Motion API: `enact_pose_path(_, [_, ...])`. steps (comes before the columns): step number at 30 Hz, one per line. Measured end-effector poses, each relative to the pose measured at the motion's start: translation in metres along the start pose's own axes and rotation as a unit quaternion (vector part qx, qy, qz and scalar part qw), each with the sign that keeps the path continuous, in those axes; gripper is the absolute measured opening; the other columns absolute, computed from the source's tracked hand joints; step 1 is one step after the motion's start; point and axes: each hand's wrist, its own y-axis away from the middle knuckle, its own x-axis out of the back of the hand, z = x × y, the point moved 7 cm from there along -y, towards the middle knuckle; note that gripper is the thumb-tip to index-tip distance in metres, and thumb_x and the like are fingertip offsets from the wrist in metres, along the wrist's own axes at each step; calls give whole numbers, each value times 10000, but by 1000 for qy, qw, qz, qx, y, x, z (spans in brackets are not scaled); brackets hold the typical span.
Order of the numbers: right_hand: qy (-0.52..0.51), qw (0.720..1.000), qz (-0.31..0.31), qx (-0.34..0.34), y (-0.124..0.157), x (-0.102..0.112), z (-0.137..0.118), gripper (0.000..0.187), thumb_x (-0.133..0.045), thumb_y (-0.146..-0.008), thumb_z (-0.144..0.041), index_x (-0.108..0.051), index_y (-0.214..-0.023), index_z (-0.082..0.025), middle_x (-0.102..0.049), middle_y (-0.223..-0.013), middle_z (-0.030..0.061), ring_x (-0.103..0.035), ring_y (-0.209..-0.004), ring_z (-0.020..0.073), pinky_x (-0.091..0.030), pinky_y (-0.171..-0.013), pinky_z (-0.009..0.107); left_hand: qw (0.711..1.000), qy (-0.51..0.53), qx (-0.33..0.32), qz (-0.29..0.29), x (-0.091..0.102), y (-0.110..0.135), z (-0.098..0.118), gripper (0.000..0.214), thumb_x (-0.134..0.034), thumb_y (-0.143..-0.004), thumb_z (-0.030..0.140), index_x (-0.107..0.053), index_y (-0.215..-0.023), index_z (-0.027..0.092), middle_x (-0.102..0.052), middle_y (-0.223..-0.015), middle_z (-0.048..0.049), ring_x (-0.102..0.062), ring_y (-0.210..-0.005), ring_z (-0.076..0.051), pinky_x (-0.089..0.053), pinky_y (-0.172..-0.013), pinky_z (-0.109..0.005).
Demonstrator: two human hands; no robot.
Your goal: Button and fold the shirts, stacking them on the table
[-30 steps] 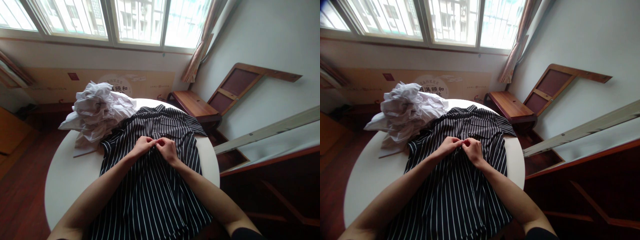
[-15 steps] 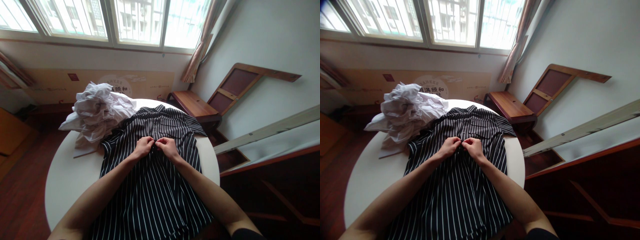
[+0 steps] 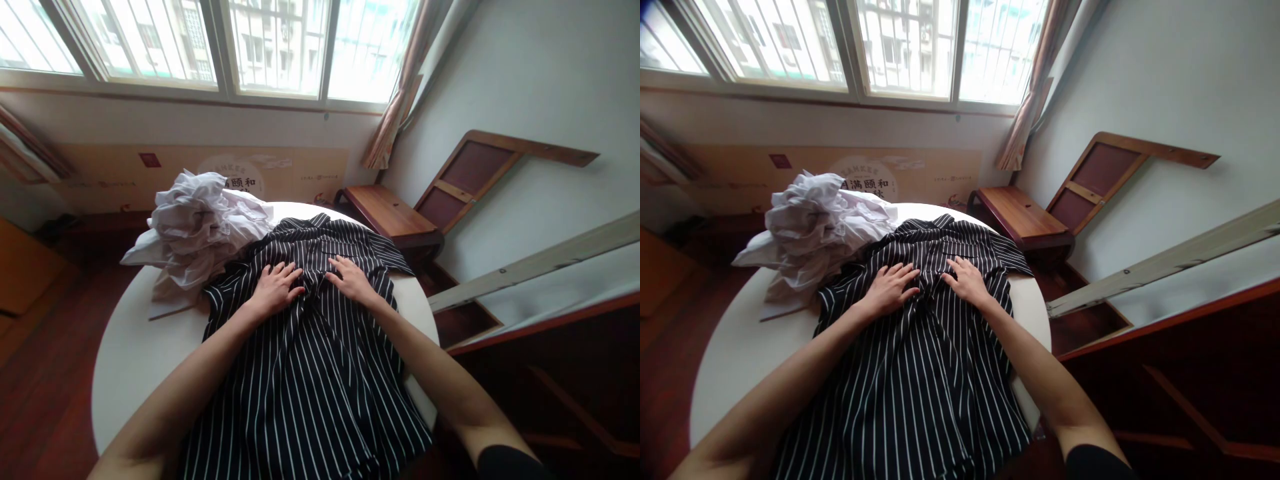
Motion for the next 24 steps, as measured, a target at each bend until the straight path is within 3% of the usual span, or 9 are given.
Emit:
enact_pose_path(2, [77, 996, -47, -7, -8, -16, 12, 576, -456, -886, -503, -405, -1397, -241, -321, -1491, 84, -223, -1387, 301, -142, -1111, 516, 999, -16, -12, -36, -12, -4, -6, 541, -391, -890, 550, -451, -1355, 278, -402, -1449, -64, -318, -1321, -318, -145, -1068, -542])
enact_pose_path(6, [130, 989, -69, -5, -26, -30, 25, 650, -317, -904, -591, -281, -1455, -248, -227, -1528, 62, -157, -1407, 289, -80, -1117, 516, 998, -40, -38, -31, -17, -21, -14, 575, -331, -904, 560, -438, -1375, 247, -411, -1442, -78, -278, -1349, -321, -26, -1093, -569])
enact_pose_path(15, [130, 988, -79, -6, -71, -30, 31, 617, -313, -921, -557, -290, -1451, -242, -230, -1529, 53, -158, -1406, 282, -87, -1117, 507, 996, -72, 3, -46, -18, -71, -35, 471, -435, -894, 420, -498, -1326, 244, -473, -1386, -81, -178, -1386, -329, -24, -1097, -589])
enact_pose_path(19, [93, 995, -19, -2, -72, -20, 22, 527, -428, -918, -422, -417, -1380, -169, -378, -1456, 112, -284, -1360, 255, -192, -1108, 432, 996, -72, 40, -30, -8, -75, -26, 407, -402, -905, 271, -513, -1295, 239, -492, -1351, -98, -256, -1353, -307, -133, -1086, -546])
enact_pose_path(22, [26, 998, 53, 9, -50, 0, 4, 383, -515, -877, -318, -571, -1207, -131, -556, -1269, 135, -481, -1196, 226, -353, -1008, 347, 996, -65, 53, 35, 15, -56, -6, 368, -378, -901, 211, -552, -1226, 197, -553, -1241, -135, -413, -1215, -297, -267, -1006, -498])
enact_pose_path(24, [-17, 998, 63, 18, -25, 11, -11, 263, -534, -862, -320, -646, -1026, -148, -644, -1074, 106, -583, -1002, 204, -431, -883, 318, 995, -49, 42, 70, 28, -35, 12, 305, -386, -908, 243, -607, -1109, 180, -601, -1109, -132, -486, -1081, -279, -333, -922, -450])
